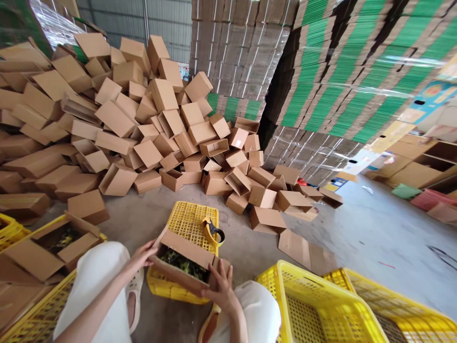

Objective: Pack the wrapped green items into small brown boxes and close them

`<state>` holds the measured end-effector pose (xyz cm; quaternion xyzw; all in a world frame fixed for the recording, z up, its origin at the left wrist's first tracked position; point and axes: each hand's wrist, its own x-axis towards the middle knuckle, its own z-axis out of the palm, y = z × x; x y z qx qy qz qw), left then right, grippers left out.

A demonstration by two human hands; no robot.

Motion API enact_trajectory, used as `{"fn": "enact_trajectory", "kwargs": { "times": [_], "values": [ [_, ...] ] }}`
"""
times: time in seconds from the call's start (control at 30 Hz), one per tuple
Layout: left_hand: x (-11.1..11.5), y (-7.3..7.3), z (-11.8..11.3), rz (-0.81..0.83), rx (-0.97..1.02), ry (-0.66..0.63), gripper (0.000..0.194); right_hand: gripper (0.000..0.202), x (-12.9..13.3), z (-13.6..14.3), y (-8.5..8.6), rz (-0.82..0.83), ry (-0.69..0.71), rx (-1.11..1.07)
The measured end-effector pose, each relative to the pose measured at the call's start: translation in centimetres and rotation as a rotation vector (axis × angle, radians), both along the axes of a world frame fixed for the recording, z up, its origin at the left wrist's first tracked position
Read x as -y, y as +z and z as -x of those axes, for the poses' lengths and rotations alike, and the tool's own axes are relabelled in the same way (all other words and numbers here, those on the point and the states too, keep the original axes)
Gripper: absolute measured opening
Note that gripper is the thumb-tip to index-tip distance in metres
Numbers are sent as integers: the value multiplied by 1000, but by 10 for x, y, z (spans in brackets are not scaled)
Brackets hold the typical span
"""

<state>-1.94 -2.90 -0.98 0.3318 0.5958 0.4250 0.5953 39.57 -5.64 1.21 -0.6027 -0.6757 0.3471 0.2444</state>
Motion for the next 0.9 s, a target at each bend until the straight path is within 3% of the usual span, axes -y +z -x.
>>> {"fn": "enact_trajectory", "kwargs": {
  "times": [0.1, 0.27, 0.33, 0.47, 0.6, 0.7, 0.77, 0.83, 0.9],
  "values": [
    [-2, -4, -2, 0, 6, 45, 71, 77, -1, 5, 3, 13, 2, 24],
    [-4, -4, -4, 78, -47, 308, 61, 52, -8, 21, -3, -65, -42, 70],
    [-2, 3, -6, 52, -90, 259, 62, 47, -10, 26, -8, -134, -57, 96],
    [6, 15, -14, -125, -180, 8, 71, 45, -9, 30, -22, -227, -108, 121],
    [8, 8, -17, -271, -295, -104, 73, 68, -6, 31, -33, -225, -254, 30],
    [5, -7, -17, -357, -461, -164, 62, 89, -2, 34, -22, -248, -386, -129],
    [5, -15, -19, -344, -562, -184, 56, 93, 0, 37, -7, -207, -449, -285],
    [5, -19, -22, -316, -629, -177, 53, 88, 2, 42, 8, -55, -442, -489],
    [7, -19, -25, -300, -656, -171, 53, 85, 3, 51, 19, 66, -352, -549]
  ]
}}
